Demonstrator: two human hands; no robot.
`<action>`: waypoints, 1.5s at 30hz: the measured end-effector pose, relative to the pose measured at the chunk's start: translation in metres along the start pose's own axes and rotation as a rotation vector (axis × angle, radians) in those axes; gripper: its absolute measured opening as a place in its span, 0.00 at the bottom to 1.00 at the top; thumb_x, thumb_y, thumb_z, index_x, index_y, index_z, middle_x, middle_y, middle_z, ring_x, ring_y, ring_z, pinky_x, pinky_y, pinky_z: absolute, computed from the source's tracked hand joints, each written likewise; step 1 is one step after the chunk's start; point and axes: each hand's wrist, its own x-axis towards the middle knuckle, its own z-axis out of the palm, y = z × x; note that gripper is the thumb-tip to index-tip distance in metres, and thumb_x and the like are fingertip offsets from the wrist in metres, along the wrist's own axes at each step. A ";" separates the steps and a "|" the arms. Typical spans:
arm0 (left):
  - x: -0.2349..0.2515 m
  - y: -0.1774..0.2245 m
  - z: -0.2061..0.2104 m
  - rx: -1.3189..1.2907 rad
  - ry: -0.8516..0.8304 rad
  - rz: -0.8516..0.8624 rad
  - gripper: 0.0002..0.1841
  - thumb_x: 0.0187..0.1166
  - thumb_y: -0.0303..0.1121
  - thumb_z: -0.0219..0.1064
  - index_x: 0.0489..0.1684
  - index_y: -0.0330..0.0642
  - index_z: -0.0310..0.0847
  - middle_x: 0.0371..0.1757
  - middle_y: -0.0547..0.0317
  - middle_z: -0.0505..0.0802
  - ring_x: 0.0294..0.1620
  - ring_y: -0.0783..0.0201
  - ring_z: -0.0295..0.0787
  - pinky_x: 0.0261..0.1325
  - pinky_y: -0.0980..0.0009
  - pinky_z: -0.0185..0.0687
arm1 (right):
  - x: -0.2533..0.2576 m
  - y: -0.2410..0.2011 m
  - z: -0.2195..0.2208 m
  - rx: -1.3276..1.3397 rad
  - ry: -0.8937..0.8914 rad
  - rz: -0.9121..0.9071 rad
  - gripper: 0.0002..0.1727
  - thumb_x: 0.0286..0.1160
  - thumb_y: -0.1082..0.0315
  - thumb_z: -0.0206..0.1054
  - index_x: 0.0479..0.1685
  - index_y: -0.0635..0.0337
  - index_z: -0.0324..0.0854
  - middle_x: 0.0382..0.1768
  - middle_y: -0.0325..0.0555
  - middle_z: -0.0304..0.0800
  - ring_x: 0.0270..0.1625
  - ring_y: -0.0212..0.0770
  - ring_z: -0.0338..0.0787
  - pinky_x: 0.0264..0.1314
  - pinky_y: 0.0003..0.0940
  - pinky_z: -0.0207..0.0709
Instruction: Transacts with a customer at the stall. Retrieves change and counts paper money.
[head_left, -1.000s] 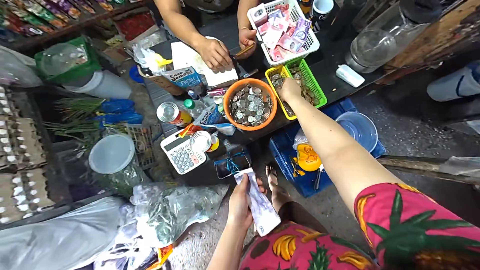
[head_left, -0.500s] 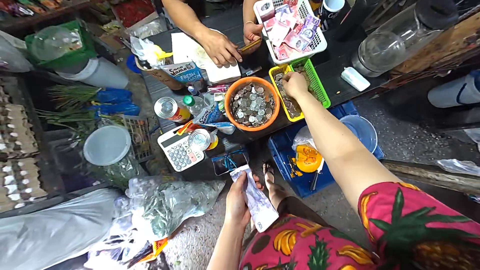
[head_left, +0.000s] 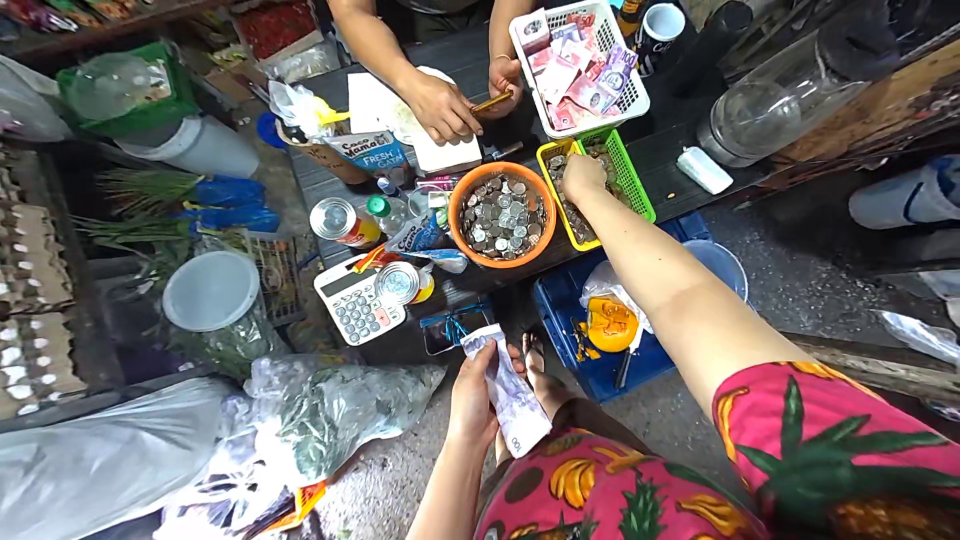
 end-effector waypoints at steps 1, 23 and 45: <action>0.000 0.000 0.000 -0.002 -0.004 -0.003 0.16 0.95 0.33 0.43 0.49 0.33 0.76 0.33 0.47 0.92 0.29 0.60 0.93 0.36 0.66 0.92 | 0.001 0.001 0.002 -0.002 0.007 -0.005 0.20 0.77 0.64 0.70 0.61 0.70 0.84 0.64 0.68 0.87 0.70 0.68 0.85 0.67 0.70 0.77; 0.002 0.003 0.006 0.056 -0.032 -0.023 0.16 0.95 0.32 0.42 0.49 0.32 0.76 0.33 0.47 0.92 0.29 0.60 0.92 0.36 0.67 0.92 | -0.029 0.082 0.008 1.414 0.102 -0.058 0.24 0.95 0.53 0.44 0.39 0.56 0.80 0.29 0.36 0.86 0.27 0.30 0.84 0.27 0.25 0.77; -0.053 0.025 -0.032 0.196 -0.039 0.377 0.10 0.86 0.22 0.60 0.58 0.26 0.78 0.44 0.44 0.97 0.43 0.55 0.98 0.51 0.60 0.96 | -0.161 0.070 0.014 0.819 -0.378 -0.367 0.08 0.81 0.77 0.48 0.49 0.57 0.69 0.44 0.42 0.93 0.25 0.28 0.81 0.26 0.25 0.74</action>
